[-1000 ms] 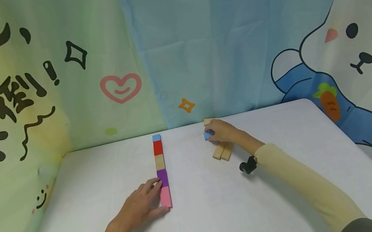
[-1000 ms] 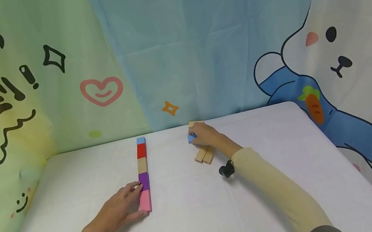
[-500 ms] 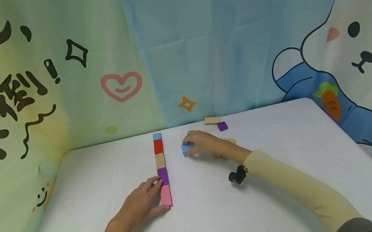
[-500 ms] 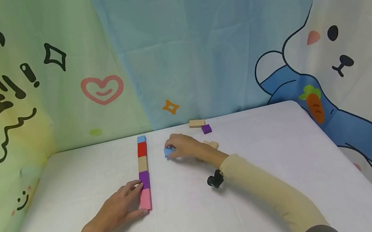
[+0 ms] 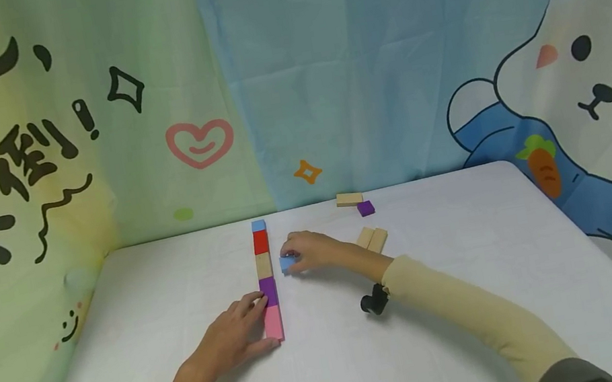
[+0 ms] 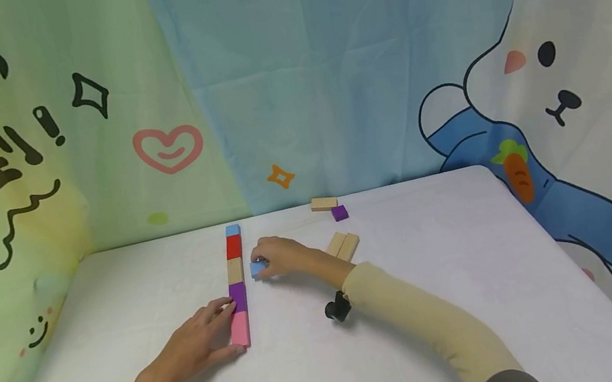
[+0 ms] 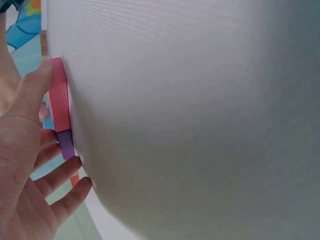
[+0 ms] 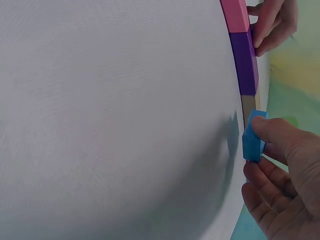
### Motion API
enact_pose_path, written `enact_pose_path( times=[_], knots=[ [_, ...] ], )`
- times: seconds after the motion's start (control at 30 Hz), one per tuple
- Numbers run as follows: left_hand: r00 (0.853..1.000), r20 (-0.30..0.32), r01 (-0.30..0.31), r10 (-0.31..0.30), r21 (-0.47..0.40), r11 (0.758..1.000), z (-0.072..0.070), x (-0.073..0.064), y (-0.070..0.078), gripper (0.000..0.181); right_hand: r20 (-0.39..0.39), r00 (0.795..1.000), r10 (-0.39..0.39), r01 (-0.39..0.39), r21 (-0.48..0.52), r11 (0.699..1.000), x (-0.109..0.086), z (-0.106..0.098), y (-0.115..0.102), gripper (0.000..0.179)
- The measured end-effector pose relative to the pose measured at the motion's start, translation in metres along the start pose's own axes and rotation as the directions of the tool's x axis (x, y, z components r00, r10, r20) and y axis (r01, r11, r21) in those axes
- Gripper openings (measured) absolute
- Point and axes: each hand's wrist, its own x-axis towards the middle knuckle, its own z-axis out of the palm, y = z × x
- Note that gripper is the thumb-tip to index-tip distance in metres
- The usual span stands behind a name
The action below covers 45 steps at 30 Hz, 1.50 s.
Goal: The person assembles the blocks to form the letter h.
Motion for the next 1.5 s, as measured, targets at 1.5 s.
enact_pose_path(
  times=[1.5],
  knots=[
    [0.999, 0.031, 0.021, -0.021, -0.018, 1.0, -0.001, 0.0, -0.001, 0.078, -0.02, 1.0, 0.021, -0.021, 0.012, 1.0, 0.03, 0.008, -0.001, 0.03]
  ],
)
